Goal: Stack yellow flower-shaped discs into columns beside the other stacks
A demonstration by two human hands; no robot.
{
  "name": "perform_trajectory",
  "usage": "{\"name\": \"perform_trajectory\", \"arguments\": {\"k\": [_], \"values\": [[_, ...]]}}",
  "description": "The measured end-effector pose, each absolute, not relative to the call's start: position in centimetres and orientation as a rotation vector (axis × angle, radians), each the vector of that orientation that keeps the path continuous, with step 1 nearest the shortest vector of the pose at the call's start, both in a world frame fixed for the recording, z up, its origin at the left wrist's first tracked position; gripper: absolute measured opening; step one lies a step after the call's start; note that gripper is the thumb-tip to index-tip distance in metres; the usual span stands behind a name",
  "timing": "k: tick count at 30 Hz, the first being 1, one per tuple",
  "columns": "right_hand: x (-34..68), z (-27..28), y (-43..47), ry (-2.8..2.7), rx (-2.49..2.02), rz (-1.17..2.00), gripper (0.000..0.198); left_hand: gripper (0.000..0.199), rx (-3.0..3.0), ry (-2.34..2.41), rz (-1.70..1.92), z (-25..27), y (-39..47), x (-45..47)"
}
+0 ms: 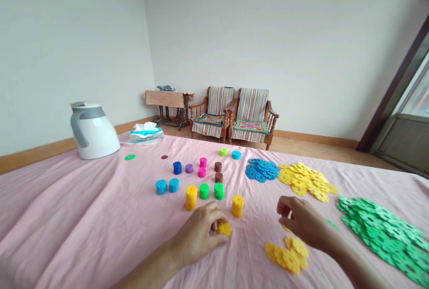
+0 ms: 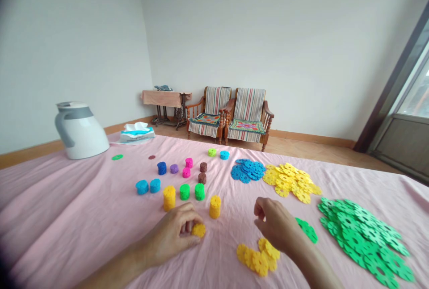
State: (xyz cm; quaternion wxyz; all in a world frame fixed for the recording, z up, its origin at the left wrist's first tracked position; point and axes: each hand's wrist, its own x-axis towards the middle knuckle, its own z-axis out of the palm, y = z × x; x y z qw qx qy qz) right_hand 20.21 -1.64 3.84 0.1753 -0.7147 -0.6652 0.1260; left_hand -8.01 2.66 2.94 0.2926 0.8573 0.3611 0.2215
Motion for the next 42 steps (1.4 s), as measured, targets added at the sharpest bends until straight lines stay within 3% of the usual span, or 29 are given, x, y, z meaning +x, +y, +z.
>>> {"name": "perform_trajectory", "arguments": {"k": [7,14,22,32,42], "values": [[21.4,4.0,-2.2,-1.976,-2.194,0.366,0.013,0.022,2.203,0.941,0.637,2.7,2.5,-7.5],[21.1,4.3,-1.9,-1.956,-2.092,0.409,0.01,0.023,2.201,0.921,0.649,2.3,2.6,-7.2],[12.8,4.1,-1.6,-1.582,-1.655,1.006,0.004,0.029,2.124,0.85,0.712,2.1,2.7,-6.9],[10.0,1.4,-1.1,-1.474,-1.641,0.884,0.009,0.028,2.104,0.833,0.699,2.2,2.6,-6.8],[14.8,4.3,-1.6,-1.784,-1.876,0.509,0.011,0.034,2.136,0.818,0.697,1.9,2.7,-6.7]]}}
